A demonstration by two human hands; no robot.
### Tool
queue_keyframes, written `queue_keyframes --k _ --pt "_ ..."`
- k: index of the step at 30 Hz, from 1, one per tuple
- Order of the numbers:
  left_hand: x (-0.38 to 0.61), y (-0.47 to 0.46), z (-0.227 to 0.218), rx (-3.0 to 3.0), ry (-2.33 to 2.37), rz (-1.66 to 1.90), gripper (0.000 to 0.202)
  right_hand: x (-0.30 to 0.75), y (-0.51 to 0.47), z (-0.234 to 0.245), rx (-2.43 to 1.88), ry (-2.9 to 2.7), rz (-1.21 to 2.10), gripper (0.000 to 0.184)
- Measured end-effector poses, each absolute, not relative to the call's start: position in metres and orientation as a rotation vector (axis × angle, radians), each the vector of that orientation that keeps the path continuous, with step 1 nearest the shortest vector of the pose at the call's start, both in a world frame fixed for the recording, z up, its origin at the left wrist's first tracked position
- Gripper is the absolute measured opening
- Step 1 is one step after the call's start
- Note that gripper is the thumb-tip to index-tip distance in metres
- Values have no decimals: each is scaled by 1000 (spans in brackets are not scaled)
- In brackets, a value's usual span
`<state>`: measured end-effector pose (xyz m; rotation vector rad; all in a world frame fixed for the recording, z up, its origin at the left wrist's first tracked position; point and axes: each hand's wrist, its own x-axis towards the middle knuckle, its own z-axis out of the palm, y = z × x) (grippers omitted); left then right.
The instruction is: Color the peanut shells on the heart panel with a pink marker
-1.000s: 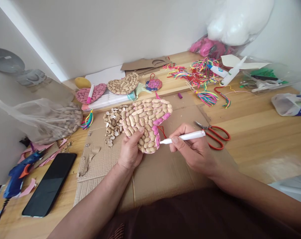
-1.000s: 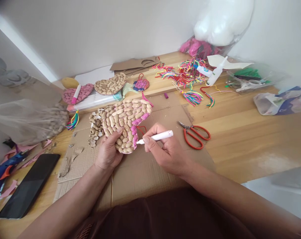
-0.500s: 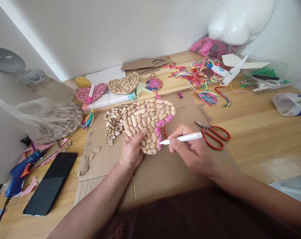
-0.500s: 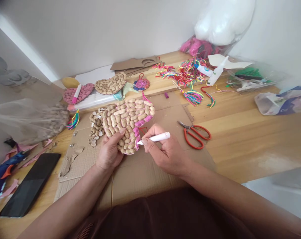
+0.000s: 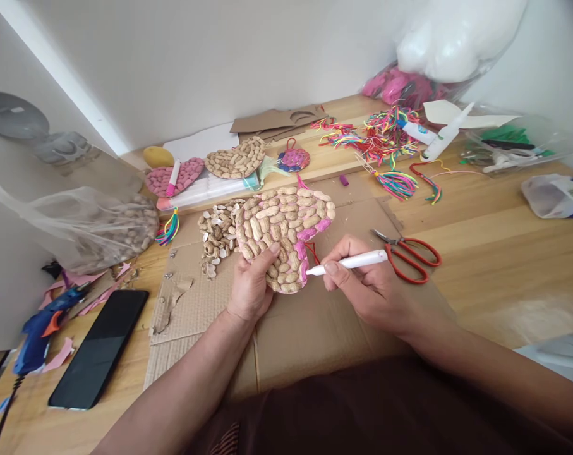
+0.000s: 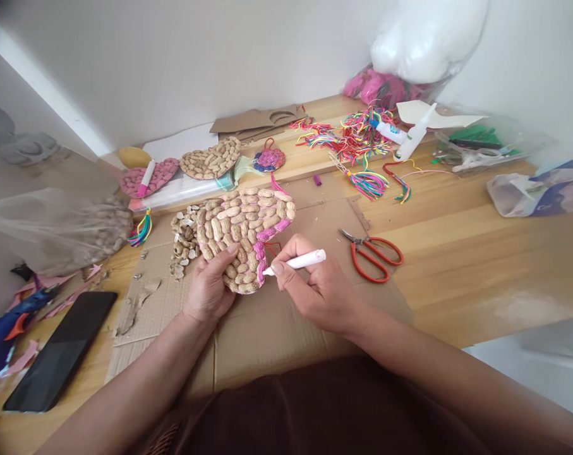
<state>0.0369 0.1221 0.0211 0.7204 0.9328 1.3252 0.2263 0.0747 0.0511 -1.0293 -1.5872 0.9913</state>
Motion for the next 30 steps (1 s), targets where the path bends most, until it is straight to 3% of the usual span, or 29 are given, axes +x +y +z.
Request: queue_keyframes --k 11,18,30 --pt "38 124 23 663 940 1338 57 225 71 49 -1002 -1609 932 9" --pt "38 124 22 626 925 1358 54 223 72 46 -951 -1732 699 3" --pt "38 126 23 586 949 1362 55 224 73 41 -931 -1749 636 6"
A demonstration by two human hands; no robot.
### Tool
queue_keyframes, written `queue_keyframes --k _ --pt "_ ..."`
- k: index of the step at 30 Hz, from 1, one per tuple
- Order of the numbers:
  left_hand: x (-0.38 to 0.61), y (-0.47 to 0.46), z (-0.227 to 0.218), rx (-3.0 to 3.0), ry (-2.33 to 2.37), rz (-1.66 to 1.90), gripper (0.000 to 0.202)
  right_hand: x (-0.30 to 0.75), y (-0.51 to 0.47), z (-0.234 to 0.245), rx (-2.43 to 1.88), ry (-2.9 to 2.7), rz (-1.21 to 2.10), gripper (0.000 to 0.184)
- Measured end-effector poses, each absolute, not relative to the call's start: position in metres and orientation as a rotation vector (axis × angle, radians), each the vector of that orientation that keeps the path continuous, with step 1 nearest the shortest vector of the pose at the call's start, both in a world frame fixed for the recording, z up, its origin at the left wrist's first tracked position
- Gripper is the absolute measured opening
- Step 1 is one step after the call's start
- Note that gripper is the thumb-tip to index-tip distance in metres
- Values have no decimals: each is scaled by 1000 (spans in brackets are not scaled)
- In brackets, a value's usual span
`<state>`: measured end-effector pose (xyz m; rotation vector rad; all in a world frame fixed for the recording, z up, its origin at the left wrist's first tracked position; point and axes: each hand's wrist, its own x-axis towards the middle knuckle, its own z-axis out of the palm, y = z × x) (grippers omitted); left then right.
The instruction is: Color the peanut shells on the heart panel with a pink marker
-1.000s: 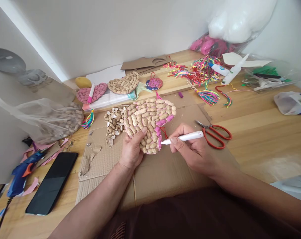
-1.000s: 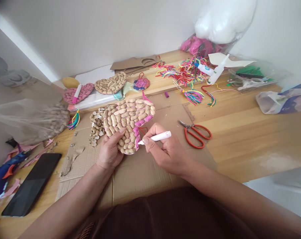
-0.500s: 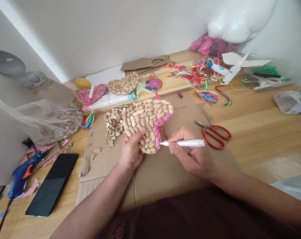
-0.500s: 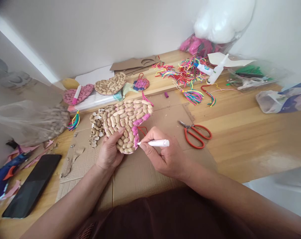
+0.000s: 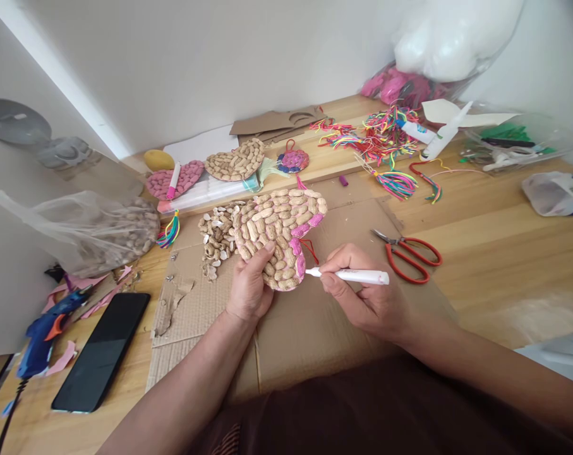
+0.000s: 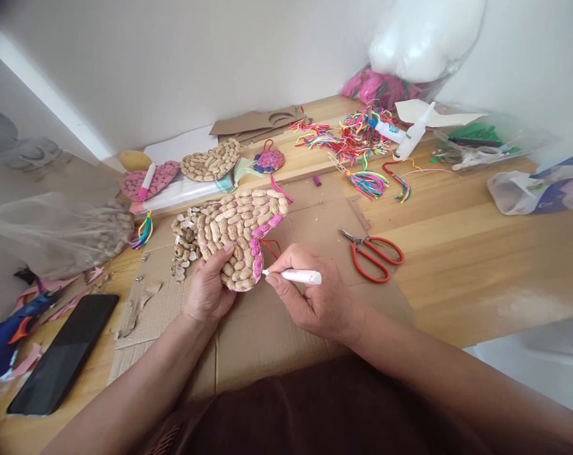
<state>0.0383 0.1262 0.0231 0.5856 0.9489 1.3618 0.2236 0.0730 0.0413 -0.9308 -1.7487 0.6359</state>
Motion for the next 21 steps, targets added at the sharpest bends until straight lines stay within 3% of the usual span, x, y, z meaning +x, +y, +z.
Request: queue_keyframes --k 13,21 --pt "39 125 30 457 958 1331 37 224 72 37 -904 -1716 672 11" --pt "40 125 32 416 939 1313 39 223 72 38 -854 -1730 653 11"
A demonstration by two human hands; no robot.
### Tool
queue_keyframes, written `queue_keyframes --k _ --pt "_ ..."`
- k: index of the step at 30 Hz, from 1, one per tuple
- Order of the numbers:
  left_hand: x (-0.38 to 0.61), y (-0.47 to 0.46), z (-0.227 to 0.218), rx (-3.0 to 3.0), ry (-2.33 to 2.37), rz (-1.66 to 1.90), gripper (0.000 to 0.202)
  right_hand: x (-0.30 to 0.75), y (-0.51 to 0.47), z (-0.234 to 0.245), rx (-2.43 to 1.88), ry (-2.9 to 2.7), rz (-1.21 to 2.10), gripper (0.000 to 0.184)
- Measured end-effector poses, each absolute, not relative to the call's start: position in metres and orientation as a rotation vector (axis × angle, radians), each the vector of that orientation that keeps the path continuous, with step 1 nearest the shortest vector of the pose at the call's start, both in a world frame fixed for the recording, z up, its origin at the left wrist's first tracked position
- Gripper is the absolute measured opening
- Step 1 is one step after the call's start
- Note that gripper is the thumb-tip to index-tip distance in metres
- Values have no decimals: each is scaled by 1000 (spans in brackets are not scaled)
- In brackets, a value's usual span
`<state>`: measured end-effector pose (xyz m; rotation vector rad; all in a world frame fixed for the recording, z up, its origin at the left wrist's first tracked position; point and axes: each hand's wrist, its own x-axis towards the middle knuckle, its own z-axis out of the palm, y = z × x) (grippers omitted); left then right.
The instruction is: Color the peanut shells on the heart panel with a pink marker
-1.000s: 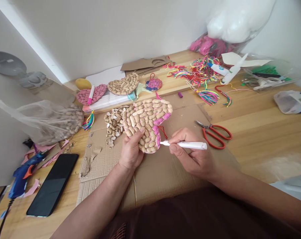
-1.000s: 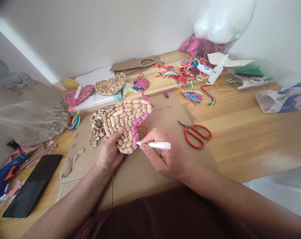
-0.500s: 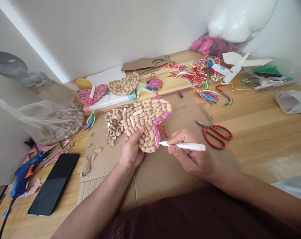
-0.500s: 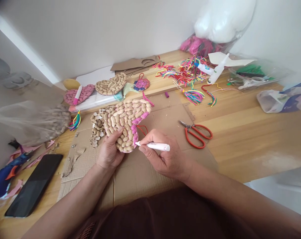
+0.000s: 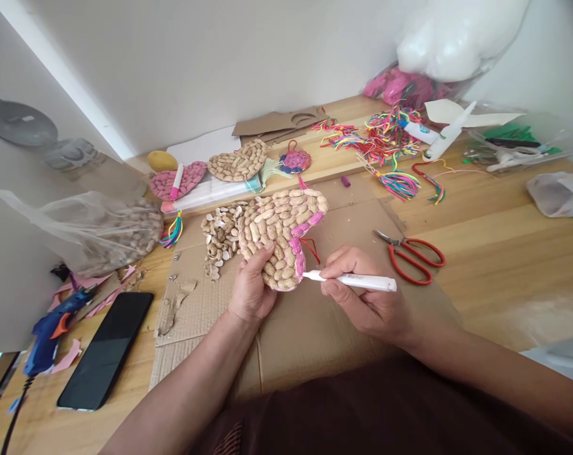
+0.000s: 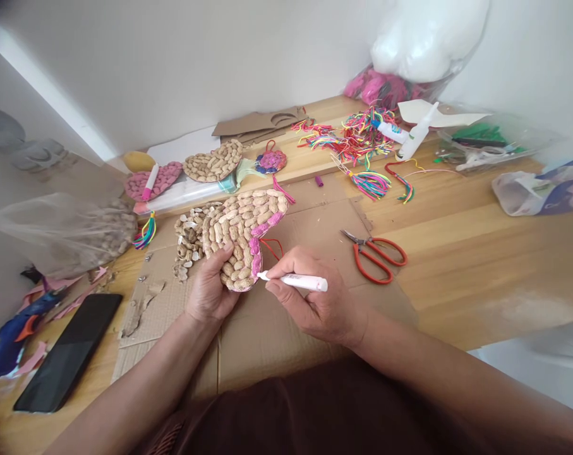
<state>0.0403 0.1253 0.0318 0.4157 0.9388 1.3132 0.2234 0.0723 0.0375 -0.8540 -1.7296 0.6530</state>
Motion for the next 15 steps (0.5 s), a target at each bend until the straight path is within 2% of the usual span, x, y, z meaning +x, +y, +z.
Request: queue_keyframes --k 9,15 --pt "40 125 33 411 950 1300 36 221 75 40 -834 -1773 480 11" --pt "40 125 31 453 971 1279 41 222 74 41 -794 -1773 538 9"
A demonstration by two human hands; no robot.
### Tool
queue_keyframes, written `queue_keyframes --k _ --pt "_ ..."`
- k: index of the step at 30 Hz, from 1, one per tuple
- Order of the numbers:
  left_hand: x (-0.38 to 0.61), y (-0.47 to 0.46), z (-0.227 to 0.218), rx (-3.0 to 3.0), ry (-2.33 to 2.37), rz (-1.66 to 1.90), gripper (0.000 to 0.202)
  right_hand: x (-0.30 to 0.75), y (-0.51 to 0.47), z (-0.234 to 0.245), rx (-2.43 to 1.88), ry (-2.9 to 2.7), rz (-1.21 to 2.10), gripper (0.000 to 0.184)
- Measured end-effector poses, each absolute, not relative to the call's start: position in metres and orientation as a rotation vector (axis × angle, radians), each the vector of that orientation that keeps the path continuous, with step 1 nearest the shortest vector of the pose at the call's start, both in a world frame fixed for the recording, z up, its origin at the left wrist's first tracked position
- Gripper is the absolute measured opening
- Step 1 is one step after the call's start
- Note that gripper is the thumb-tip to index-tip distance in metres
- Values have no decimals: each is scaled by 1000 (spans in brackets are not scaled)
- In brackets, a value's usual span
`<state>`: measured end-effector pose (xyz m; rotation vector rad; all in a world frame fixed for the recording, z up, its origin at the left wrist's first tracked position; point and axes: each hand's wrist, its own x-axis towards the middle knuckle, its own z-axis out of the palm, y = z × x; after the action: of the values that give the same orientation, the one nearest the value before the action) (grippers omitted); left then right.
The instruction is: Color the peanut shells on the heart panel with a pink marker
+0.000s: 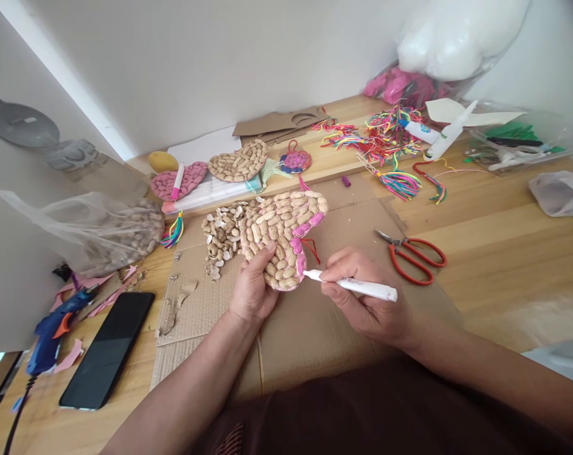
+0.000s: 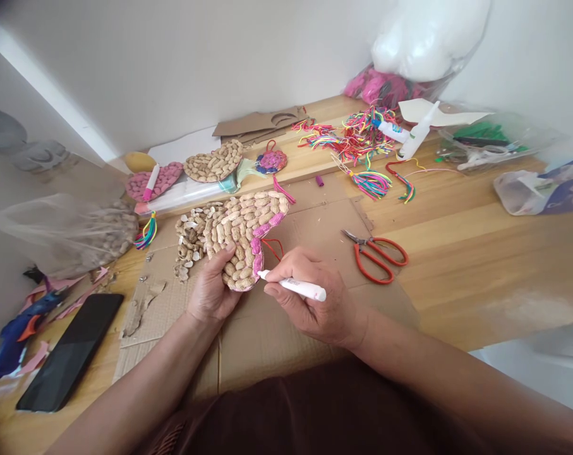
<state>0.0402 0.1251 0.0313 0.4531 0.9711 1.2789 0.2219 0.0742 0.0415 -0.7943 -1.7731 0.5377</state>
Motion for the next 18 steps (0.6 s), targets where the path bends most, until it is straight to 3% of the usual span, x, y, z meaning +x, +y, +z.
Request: queue_keyframes --k 11,18 --pt "40 125 32 441 972 1277 40 224 73 39 -875 -1715 618 13" --pt "39 126 31 463 968 1253 42 224 72 39 -896 -1708 724 6"
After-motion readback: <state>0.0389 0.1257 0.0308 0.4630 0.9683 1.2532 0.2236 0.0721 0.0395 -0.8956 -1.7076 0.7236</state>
